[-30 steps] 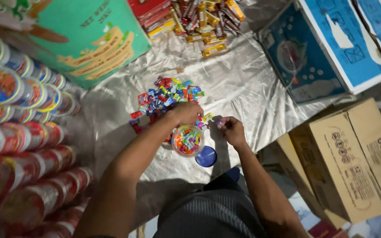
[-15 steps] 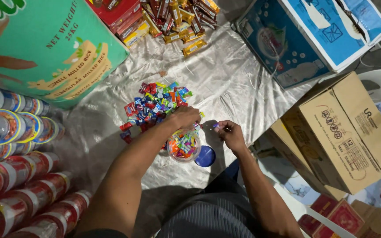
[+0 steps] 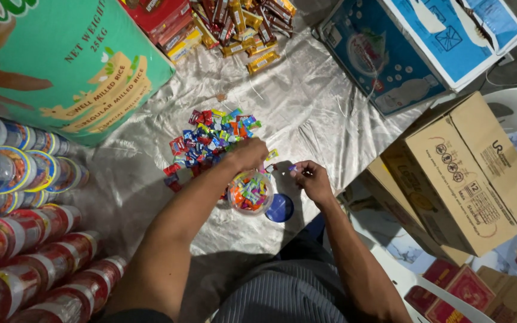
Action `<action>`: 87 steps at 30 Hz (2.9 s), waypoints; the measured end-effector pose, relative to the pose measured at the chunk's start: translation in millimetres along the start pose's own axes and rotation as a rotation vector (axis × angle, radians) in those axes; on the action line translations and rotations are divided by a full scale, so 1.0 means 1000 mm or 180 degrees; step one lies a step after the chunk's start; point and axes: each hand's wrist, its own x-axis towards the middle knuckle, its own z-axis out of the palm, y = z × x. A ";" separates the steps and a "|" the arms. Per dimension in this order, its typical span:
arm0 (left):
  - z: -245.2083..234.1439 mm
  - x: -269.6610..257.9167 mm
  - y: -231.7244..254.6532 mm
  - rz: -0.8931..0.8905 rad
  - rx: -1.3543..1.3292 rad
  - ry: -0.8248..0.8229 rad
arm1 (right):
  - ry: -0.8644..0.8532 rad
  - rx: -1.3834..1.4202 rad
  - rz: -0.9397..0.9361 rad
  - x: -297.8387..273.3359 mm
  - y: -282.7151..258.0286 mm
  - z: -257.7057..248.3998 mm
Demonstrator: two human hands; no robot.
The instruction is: The person sorts a pile of small, colorful candies on a table and places them into a clear plastic jar. They handle the candies by hand, picking them up from the pile and dropping them into the jar. The person also handles the jar's blue lid, placing it on the table and later securing it on the jar.
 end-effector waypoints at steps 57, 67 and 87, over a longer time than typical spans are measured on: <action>0.027 -0.227 0.097 -0.0859 -0.1757 0.3837 | -0.1826 -0.0981 -0.1755 -0.008 -0.128 0.051; 0.044 -0.180 0.033 -0.1060 -0.2051 0.3551 | -0.0750 -0.1215 -0.0931 0.056 -0.105 0.014; 0.011 -0.086 -0.023 -0.1333 -0.0345 0.2344 | -0.1270 -0.1484 -0.1457 0.137 -0.021 0.107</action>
